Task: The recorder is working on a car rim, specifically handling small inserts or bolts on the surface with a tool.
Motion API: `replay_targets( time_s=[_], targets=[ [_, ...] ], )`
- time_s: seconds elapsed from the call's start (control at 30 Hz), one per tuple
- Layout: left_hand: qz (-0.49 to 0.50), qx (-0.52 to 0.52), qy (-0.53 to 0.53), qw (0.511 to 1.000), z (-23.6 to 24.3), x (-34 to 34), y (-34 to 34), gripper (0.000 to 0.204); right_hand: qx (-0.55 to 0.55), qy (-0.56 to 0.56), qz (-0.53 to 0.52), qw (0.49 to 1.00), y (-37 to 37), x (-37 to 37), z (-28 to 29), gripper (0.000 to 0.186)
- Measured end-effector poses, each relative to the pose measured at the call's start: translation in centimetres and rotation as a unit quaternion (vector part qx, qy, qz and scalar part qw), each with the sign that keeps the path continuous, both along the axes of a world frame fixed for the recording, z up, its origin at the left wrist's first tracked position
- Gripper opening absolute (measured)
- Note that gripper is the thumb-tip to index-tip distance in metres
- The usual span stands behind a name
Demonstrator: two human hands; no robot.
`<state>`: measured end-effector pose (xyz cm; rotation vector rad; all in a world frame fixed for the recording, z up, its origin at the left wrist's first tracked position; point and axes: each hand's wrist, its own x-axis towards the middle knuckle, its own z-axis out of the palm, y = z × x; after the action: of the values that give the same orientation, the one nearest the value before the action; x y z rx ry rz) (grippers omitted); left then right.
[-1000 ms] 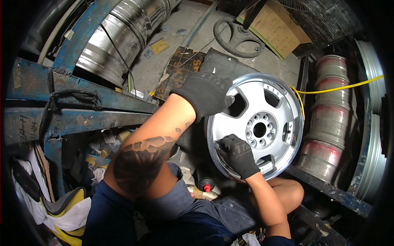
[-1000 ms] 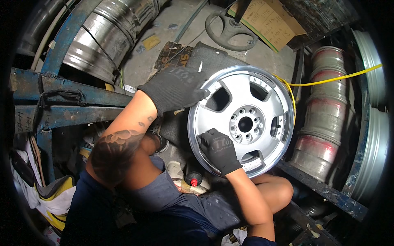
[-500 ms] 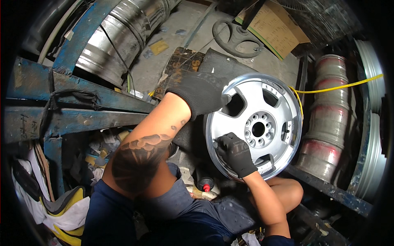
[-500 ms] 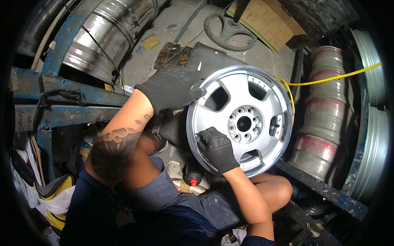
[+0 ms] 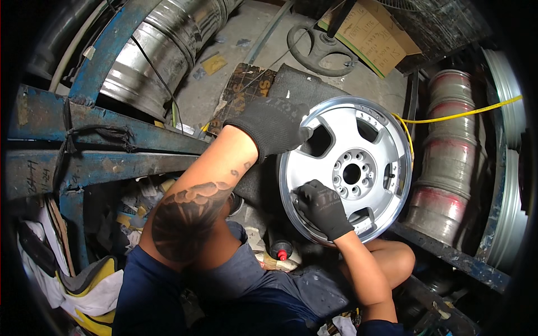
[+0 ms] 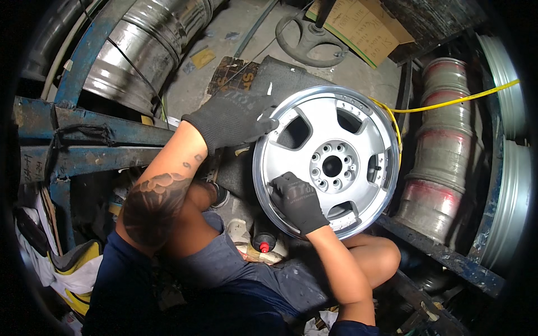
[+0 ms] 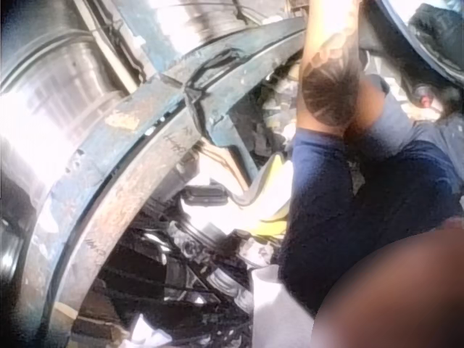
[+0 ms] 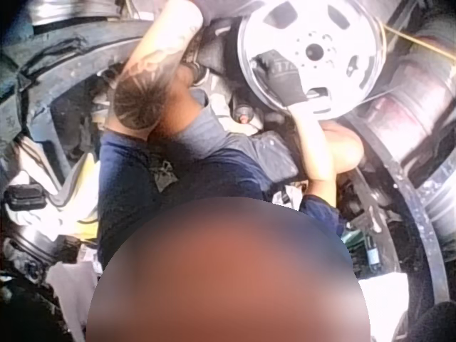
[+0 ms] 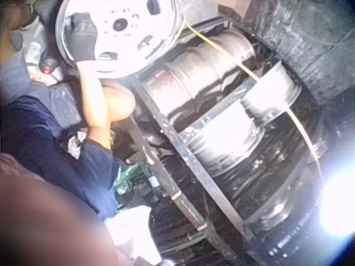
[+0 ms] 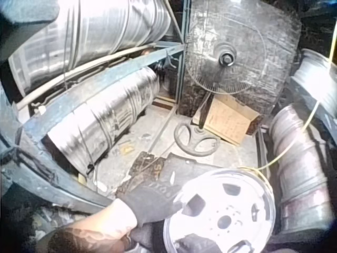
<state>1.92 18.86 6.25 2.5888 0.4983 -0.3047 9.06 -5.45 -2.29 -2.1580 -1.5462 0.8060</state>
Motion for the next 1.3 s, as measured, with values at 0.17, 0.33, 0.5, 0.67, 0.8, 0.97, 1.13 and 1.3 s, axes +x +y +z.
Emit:
replay_targets(
  time_s=[0.17,0.33,0.5,0.67,0.8,0.97,1.13,1.3],
  targets=[
    [-0.003,-0.004,0.023,1.000,0.8,0.1,-0.1,0.057,0.022,0.007,-0.012,1.000,-0.4,-0.1,-0.3,0.018],
    [-0.009,-0.024,0.019,0.999,0.4,0.4,-0.1,0.055,0.037,0.054,-0.028,0.997,-0.4,0.8,-0.6,0.020],
    [-0.005,-0.004,0.009,1.000,-0.4,0.1,-0.2,0.055,0.035,0.017,-0.001,0.999,-0.5,0.1,-1.0,0.020],
    [-0.002,-0.018,0.044,0.999,0.3,0.5,-0.2,0.056,0.021,-0.006,-0.003,1.000,-0.6,0.0,-1.0,0.019],
    [-0.003,-0.021,0.025,0.999,0.2,0.1,0.2,0.058,0.029,0.018,-0.006,0.999,-0.4,0.0,-0.7,0.019],
    [0.003,0.005,0.003,1.000,-0.4,-0.1,0.1,0.061,0.019,0.007,-0.008,1.000,-0.6,0.0,-0.7,0.020],
    [0.009,-0.019,0.028,0.999,0.9,-0.2,-0.1,0.060,0.054,-0.012,-0.031,0.998,-0.3,-0.6,-0.6,0.019],
    [-0.003,-0.008,0.027,1.000,0.5,0.4,-0.3,0.056,0.022,-0.022,-0.019,0.999,-0.1,-0.2,-0.4,0.017]
  ],
)
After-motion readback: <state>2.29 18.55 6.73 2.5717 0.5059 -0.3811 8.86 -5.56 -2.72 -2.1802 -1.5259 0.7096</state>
